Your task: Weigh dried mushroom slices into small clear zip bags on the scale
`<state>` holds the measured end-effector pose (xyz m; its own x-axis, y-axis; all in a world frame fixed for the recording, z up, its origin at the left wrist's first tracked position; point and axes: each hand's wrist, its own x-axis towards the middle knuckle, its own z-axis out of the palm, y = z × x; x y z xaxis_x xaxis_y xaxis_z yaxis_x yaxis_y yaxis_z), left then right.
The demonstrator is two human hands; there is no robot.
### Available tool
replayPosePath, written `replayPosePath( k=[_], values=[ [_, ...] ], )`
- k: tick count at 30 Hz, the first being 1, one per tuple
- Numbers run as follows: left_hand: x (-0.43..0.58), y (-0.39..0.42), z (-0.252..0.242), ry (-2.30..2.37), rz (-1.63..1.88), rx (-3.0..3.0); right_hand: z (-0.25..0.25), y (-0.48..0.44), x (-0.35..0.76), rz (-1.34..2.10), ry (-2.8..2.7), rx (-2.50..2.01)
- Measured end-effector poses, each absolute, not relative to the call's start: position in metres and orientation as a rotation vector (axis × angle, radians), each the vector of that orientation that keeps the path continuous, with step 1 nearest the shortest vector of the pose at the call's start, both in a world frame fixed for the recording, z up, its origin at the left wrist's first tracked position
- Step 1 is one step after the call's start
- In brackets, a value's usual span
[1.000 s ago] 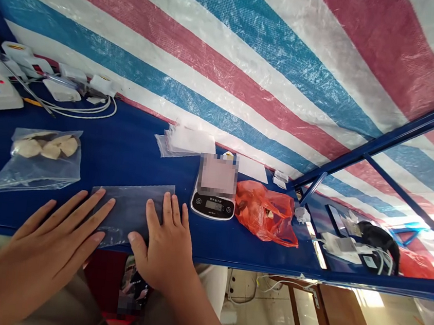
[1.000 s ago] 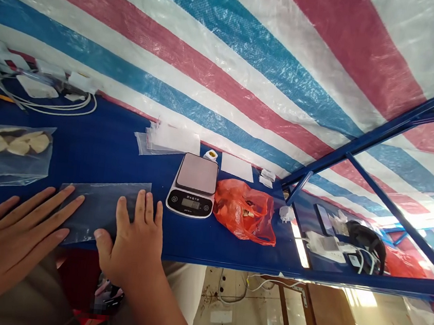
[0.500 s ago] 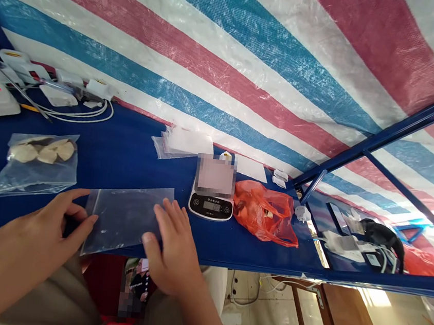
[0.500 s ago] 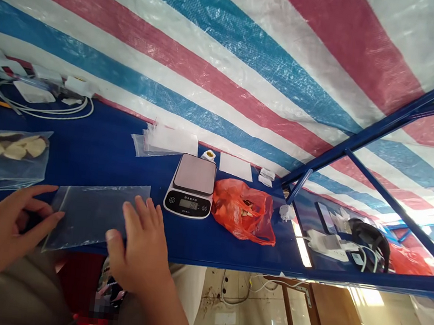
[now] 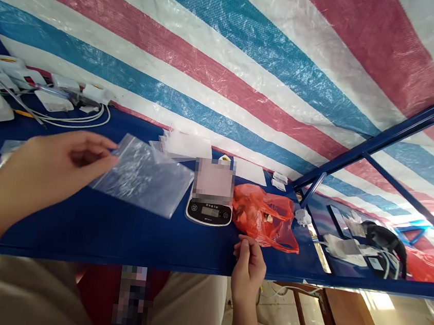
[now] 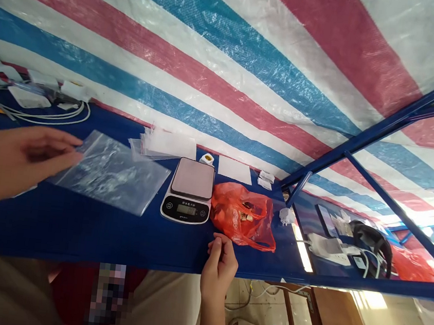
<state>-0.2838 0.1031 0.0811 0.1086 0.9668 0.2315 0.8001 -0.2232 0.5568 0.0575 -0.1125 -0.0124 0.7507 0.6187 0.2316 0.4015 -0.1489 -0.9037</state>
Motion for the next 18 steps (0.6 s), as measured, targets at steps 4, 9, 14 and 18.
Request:
replayPosePath(
  k=[4,9,14,18],
  values=[
    [-0.218,0.161,0.123,1.562,0.858,1.815,-0.012,-0.108,0.056,0.215,-0.846,-1.819],
    [-0.161,0.220,0.117,1.409,0.837,1.769,-0.016,-0.109,0.062,0.208,-0.890,-1.816],
    [-0.160,0.225,0.096,1.504,0.678,2.264,-0.018,-0.109,0.063,0.203,-0.897,-1.852],
    [-0.208,0.221,0.103,1.663,0.548,2.469,-0.017,-0.110,0.062,0.201,-0.897,-1.865]
  ],
)
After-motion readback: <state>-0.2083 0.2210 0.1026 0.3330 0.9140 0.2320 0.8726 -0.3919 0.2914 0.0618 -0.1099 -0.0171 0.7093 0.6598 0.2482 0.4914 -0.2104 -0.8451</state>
